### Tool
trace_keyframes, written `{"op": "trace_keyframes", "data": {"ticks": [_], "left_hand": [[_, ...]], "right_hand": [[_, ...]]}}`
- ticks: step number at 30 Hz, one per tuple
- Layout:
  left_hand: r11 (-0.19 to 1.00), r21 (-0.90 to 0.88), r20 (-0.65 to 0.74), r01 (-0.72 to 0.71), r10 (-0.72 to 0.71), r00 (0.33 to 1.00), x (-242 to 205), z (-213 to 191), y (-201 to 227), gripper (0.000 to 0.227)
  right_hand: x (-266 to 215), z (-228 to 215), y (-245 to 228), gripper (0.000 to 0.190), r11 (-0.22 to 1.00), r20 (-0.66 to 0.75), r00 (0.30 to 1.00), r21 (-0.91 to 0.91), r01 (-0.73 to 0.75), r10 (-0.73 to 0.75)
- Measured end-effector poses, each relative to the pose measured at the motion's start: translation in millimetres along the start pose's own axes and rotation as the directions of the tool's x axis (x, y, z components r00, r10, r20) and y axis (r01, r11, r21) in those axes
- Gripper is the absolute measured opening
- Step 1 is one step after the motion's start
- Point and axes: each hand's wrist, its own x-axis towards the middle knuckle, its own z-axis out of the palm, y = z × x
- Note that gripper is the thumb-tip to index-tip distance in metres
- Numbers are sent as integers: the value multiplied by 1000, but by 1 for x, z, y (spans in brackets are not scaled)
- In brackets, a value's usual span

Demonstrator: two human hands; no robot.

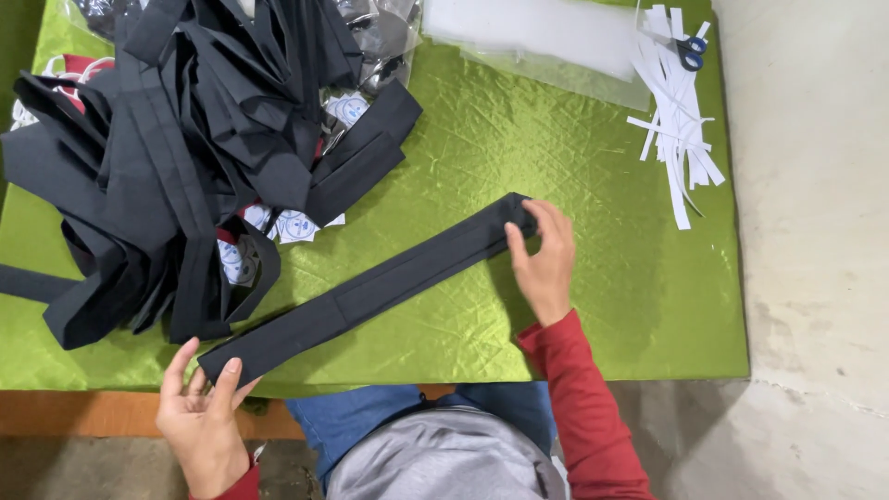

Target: The person folds a black necktie on a green table, places a small label on it, and slides it into a clear plastic sleeve. The person then picks up another tie and begins folding it in the same manner.

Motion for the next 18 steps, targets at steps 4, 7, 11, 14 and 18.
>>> {"op": "trace_keyframes", "data": {"ticks": [4,7,11,14,18], "left_hand": [[972,161,-7,-170,173,985,10,-1,-15,50],[949,229,4,-219,224,975,11,3,-20,47],[941,276,20,-196,198,980,9,11,-20,43],[942,286,115,-176,148,982,3,24,-18,45],[906,397,208,-149,69,976,-7,48,-18,51]], "right_hand": [[19,-7,35,45,964,17,964,-17,-266,266],[28,-2,40,42,971,23,971,-21,-236,237],[39,-3,43,33,919,80,918,29,-392,389],[54,-18,54,35,894,17,903,130,-429,430],[63,-26,79,32,928,-76,928,115,-355,365]]}}
